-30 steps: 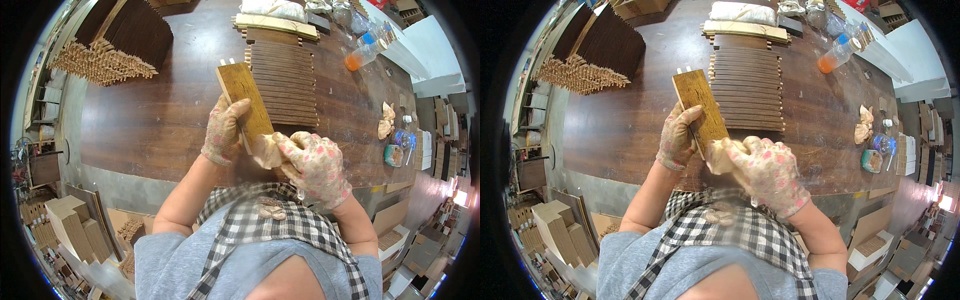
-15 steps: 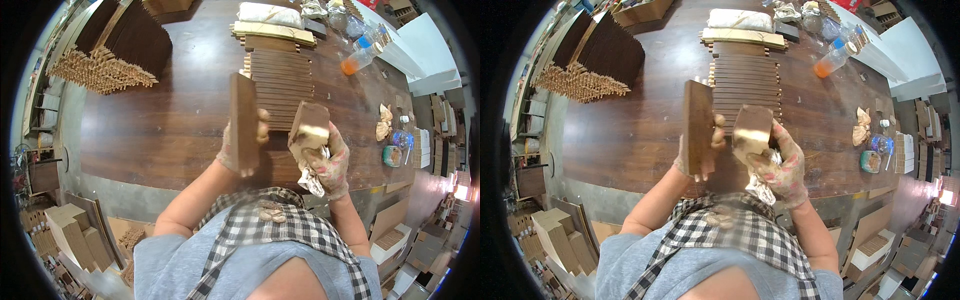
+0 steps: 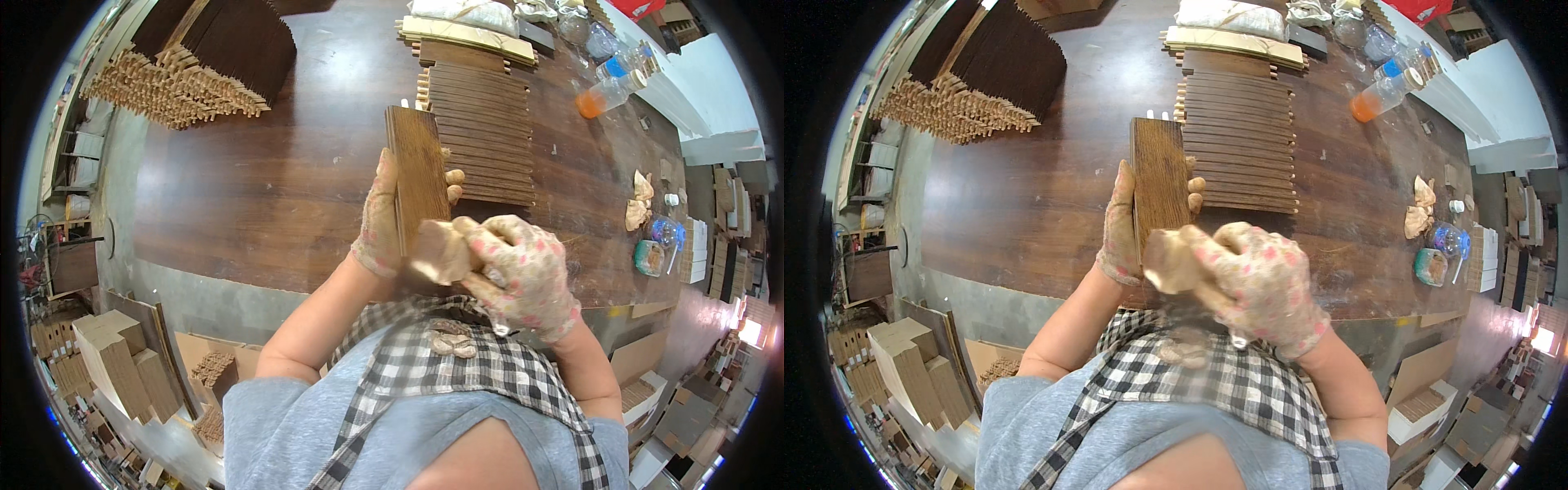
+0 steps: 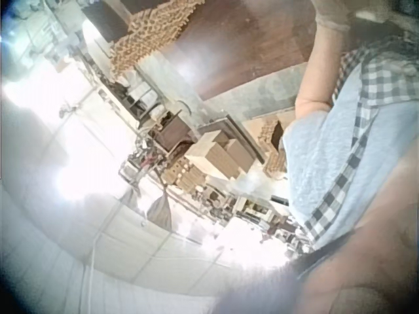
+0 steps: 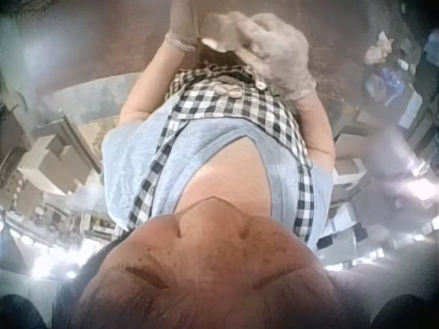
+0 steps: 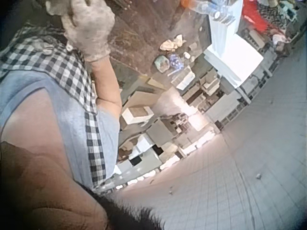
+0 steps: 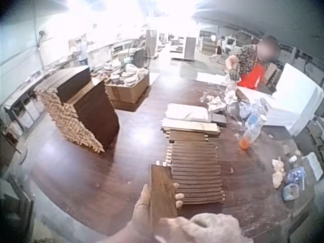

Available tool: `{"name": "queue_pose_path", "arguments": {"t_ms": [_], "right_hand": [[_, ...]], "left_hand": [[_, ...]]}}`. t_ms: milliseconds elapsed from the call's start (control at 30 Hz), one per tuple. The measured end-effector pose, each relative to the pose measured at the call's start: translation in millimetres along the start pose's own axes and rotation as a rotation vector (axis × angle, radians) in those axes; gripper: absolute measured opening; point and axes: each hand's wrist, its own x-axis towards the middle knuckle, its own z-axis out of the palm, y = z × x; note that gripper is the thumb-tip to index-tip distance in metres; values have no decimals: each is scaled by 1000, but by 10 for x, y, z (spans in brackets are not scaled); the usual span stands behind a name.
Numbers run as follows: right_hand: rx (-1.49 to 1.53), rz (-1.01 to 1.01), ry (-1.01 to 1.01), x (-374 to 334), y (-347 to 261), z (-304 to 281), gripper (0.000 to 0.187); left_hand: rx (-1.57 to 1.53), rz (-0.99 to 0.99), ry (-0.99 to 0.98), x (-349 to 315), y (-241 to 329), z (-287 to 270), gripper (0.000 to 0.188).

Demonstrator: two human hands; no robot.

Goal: The person wipes a stack of wooden slats with a cloth, then separates individual slats and wipes each one individually. The person places the wiped slats into a separate pile on the left side of the table.

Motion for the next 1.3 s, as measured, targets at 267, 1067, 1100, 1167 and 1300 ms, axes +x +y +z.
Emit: {"name": "queue_pose_path", "arguments": {"t_ms": [267, 1067, 1100, 1167, 1300], "right_hand": [[-327, 42, -85, -167, 255, -169, 51], [68, 266, 265, 225, 552, -184, 55], [102, 286, 300, 158, 678, -164, 56], [245, 292, 340, 137, 757, -133, 55], [232, 222, 306, 205, 680, -64, 53]], "left_hand": [[-121, 23, -30, -24, 92, -10, 78], [403, -172, -99, -307, -142, -129, 85], [335, -219, -124, -301, -101, -98, 87], [261, -280, -118, -293, -86, -94, 94], [163, -340, -70, -242, -68, -93, 90]]}}
